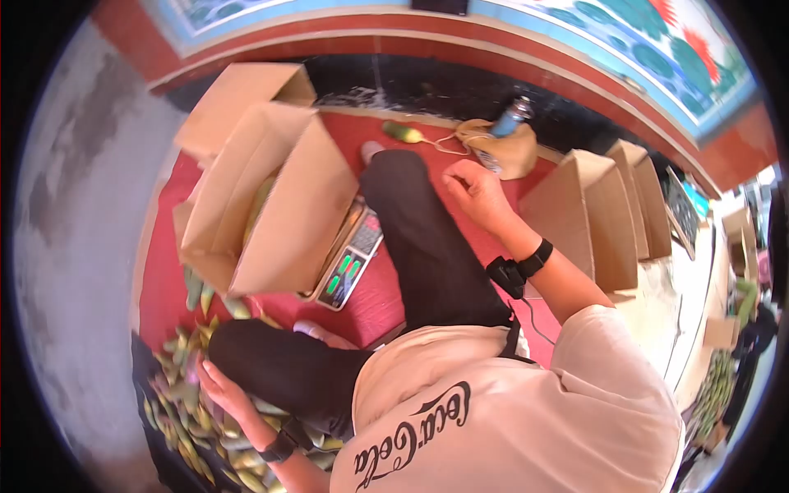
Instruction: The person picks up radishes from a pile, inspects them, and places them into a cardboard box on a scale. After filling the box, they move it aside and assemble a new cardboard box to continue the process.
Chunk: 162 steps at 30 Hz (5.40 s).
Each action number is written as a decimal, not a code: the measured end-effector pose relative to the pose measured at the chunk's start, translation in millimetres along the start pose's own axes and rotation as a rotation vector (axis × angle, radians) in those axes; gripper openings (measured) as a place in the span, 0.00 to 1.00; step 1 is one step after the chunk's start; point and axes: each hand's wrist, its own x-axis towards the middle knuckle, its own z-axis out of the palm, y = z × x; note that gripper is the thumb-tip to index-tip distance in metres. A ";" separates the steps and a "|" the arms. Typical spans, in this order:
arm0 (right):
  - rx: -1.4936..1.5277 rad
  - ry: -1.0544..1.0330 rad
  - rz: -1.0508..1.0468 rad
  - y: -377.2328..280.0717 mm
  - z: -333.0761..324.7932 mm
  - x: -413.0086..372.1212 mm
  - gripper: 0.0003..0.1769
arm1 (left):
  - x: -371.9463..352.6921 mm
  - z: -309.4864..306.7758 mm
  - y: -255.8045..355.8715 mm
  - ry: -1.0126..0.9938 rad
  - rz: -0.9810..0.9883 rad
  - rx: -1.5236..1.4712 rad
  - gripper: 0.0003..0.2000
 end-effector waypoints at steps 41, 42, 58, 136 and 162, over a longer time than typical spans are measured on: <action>-0.702 -0.107 0.584 168.1 -232.1 -166.4 0.13 | 2.0 30.6 64.9 0.029 0.226 0.228 0.20; -0.706 -0.112 0.570 174.7 -226.8 -162.6 0.13 | 2.0 29.4 66.2 0.030 0.218 0.218 0.20; -0.975 -0.380 0.594 218.2 -199.3 -130.2 0.28 | -3.8 18.0 52.0 0.083 0.193 0.180 0.20; -0.654 0.215 -0.179 -112.3 -199.4 102.3 0.15 | 4.3 5.8 57.5 0.021 0.257 0.086 0.23; -0.605 0.221 -1.151 -225.2 279.9 456.1 0.17 | 26.1 4.4 45.8 -0.176 0.184 0.168 0.24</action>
